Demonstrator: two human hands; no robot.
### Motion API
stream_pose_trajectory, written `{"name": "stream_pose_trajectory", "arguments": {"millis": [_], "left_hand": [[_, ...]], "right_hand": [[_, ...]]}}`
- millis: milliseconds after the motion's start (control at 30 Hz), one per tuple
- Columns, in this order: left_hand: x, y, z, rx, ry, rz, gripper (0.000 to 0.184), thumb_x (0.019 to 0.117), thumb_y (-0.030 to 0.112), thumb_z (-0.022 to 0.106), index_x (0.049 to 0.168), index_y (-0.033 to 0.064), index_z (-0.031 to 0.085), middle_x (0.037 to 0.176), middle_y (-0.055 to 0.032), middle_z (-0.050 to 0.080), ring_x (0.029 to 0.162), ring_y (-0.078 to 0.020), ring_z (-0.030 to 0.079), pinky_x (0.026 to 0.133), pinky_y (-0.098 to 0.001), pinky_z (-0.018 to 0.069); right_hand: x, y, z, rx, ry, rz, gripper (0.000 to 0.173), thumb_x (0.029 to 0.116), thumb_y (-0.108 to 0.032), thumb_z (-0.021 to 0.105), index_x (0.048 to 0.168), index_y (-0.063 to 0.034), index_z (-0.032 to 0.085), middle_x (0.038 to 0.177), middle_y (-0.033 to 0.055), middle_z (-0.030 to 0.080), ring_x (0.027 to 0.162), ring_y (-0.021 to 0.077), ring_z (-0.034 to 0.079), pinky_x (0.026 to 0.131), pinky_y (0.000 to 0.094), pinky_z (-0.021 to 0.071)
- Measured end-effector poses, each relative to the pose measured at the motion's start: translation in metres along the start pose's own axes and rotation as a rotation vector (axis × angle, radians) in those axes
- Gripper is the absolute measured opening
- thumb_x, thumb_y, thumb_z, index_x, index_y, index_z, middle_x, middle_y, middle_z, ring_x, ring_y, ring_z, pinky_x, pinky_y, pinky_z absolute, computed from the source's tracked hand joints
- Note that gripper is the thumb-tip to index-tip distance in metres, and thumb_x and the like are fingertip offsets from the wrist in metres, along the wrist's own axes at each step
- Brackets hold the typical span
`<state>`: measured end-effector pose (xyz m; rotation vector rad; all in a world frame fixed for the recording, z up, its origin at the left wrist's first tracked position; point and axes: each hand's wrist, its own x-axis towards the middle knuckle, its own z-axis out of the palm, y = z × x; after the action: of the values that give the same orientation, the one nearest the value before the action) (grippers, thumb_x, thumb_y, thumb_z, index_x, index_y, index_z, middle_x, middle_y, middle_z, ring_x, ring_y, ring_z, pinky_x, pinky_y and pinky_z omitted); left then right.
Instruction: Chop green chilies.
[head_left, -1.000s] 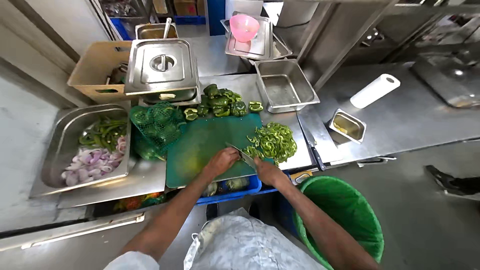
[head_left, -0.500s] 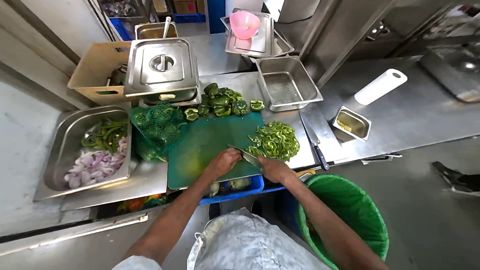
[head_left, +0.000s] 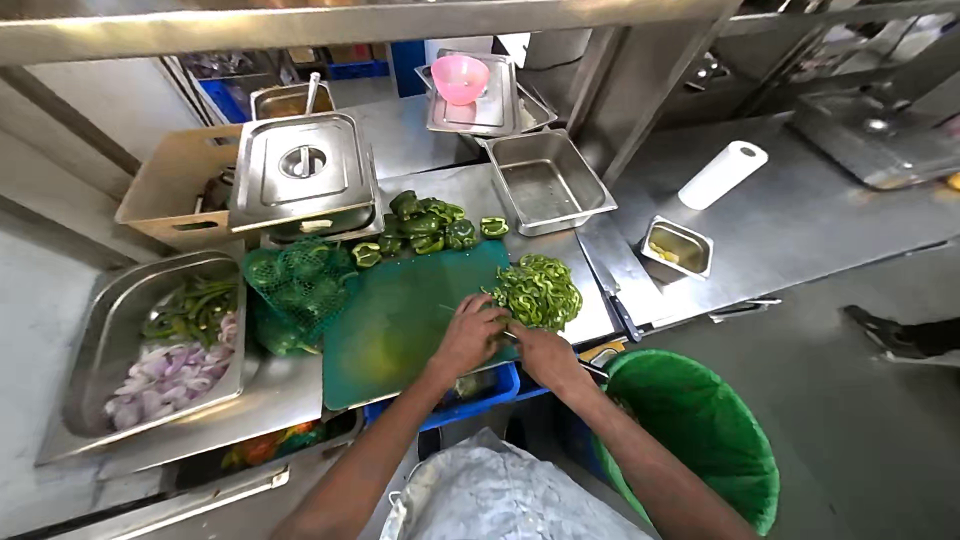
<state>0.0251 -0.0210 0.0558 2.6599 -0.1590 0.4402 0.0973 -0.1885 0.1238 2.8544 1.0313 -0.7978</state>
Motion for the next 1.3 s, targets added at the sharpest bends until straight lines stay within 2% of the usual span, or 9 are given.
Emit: {"name": "stream_pose_trajectory", "arguments": {"millis": [67, 200, 300, 400, 567, 700, 1000, 1233, 1300], "left_hand": [[0.024, 0.002, 0.002, -0.017, -0.078, 0.042, 0.013, 0.0899, 0.035, 0.078, 0.093, 0.0233, 0.081, 0.116, 0.0101, 0.074, 0.135, -0.0183, 0.053, 0.125, -0.0525, 0.0258], [0.053, -0.01, 0.0, -0.024, -0.165, 0.025, 0.018, 0.0888, 0.041, 0.079, 0.093, 0.024, 0.082, 0.11, 0.0111, 0.076, 0.132, -0.0169, 0.057, 0.124, -0.0542, 0.0268], [0.065, -0.026, -0.002, -0.048, -0.195, -0.016, 0.028, 0.0869, 0.047, 0.08, 0.105, 0.0257, 0.082, 0.127, 0.0095, 0.072, 0.14, -0.0204, 0.05, 0.123, -0.0543, 0.0287], [0.062, -0.036, -0.017, -0.123, -0.118, -0.106, 0.056, 0.0837, 0.057, 0.079, 0.131, 0.0261, 0.072, 0.149, 0.0068, 0.058, 0.148, -0.0245, 0.041, 0.121, -0.056, 0.033], [0.023, -0.04, -0.054, -0.321, 0.264, -0.402, 0.05, 0.0938, 0.044, 0.074, 0.134, 0.0154, 0.069, 0.14, -0.0017, 0.064, 0.136, -0.0237, 0.054, 0.114, -0.0481, 0.0448], [-0.029, -0.052, -0.085, -0.376, 0.391, -0.617, 0.043, 0.0993, 0.038, 0.069, 0.137, 0.0176, 0.067, 0.128, -0.0037, 0.07, 0.102, -0.0193, 0.07, 0.086, -0.0427, 0.0602], [-0.112, -0.101, -0.138, -0.211, 0.578, -0.932, 0.033, 0.0978, 0.022, 0.071, 0.131, 0.0195, 0.071, 0.101, -0.005, 0.076, 0.08, -0.0166, 0.071, 0.076, -0.0412, 0.0616], [-0.063, -0.092, -0.125, -0.248, 0.429, -0.853, 0.035, 0.098, 0.023, 0.072, 0.133, 0.0181, 0.069, 0.1, -0.007, 0.075, 0.078, -0.0195, 0.071, 0.072, -0.0428, 0.061], [-0.033, -0.098, -0.117, -0.241, 0.328, -0.844, 0.035, 0.0989, 0.023, 0.07, 0.134, 0.0173, 0.068, 0.111, -0.0069, 0.073, 0.091, -0.0202, 0.072, 0.082, -0.0433, 0.0617]], "right_hand": [[-0.006, 0.013, -0.01, -0.013, 0.081, 0.019, 0.037, 0.1031, -0.022, 0.059, 0.14, -0.0264, 0.057, 0.102, 0.0171, 0.073, 0.093, 0.0408, 0.072, 0.075, 0.0594, 0.0583], [-0.023, 0.074, -0.027, 0.038, 0.162, 0.048, 0.023, 0.1007, -0.029, 0.066, 0.123, -0.0234, 0.068, 0.1, 0.0141, 0.074, 0.092, 0.0385, 0.072, 0.075, 0.0624, 0.057], [-0.042, 0.133, -0.032, 0.146, 0.169, 0.034, 0.019, 0.1004, -0.031, 0.069, 0.112, -0.0164, 0.069, 0.092, 0.0126, 0.072, 0.087, 0.0355, 0.071, 0.075, 0.0622, 0.0566], [-0.058, 0.161, -0.014, 0.309, 0.242, 0.036, 0.025, 0.1035, -0.03, 0.064, 0.121, -0.0123, 0.064, 0.089, 0.0113, 0.07, 0.078, 0.0294, 0.07, 0.073, 0.0559, 0.0588], [-0.052, 0.072, 0.046, 0.445, 0.237, -0.002, 0.036, 0.1086, -0.034, 0.05, 0.132, -0.008, 0.057, 0.085, 0.014, 0.069, 0.075, 0.0319, 0.071, 0.071, 0.0551, 0.06], [-0.022, -0.004, 0.071, 0.183, -0.017, -0.102, 0.039, 0.109, -0.037, 0.047, 0.14, -0.0139, 0.053, 0.099, 0.0181, 0.073, 0.094, 0.0394, 0.073, 0.082, 0.0585, 0.0581], [0.064, 0.066, 0.025, 0.016, 0.196, -0.035, 0.04, 0.1084, -0.031, 0.051, 0.144, -0.0142, 0.054, 0.107, 0.0244, 0.072, 0.1, 0.0469, 0.071, 0.083, 0.0652, 0.0562], [0.055, 0.07, -0.019, 0.14, 0.343, 0.01, 0.031, 0.1091, -0.029, 0.05, 0.132, -0.0093, 0.056, 0.094, 0.0204, 0.071, 0.089, 0.0417, 0.072, 0.076, 0.0609, 0.0575], [0.042, 0.066, -0.023, 0.185, 0.405, 0.021, 0.033, 0.1095, -0.03, 0.049, 0.135, -0.0105, 0.054, 0.092, 0.0187, 0.07, 0.085, 0.0402, 0.072, 0.073, 0.0601, 0.0578]]}}
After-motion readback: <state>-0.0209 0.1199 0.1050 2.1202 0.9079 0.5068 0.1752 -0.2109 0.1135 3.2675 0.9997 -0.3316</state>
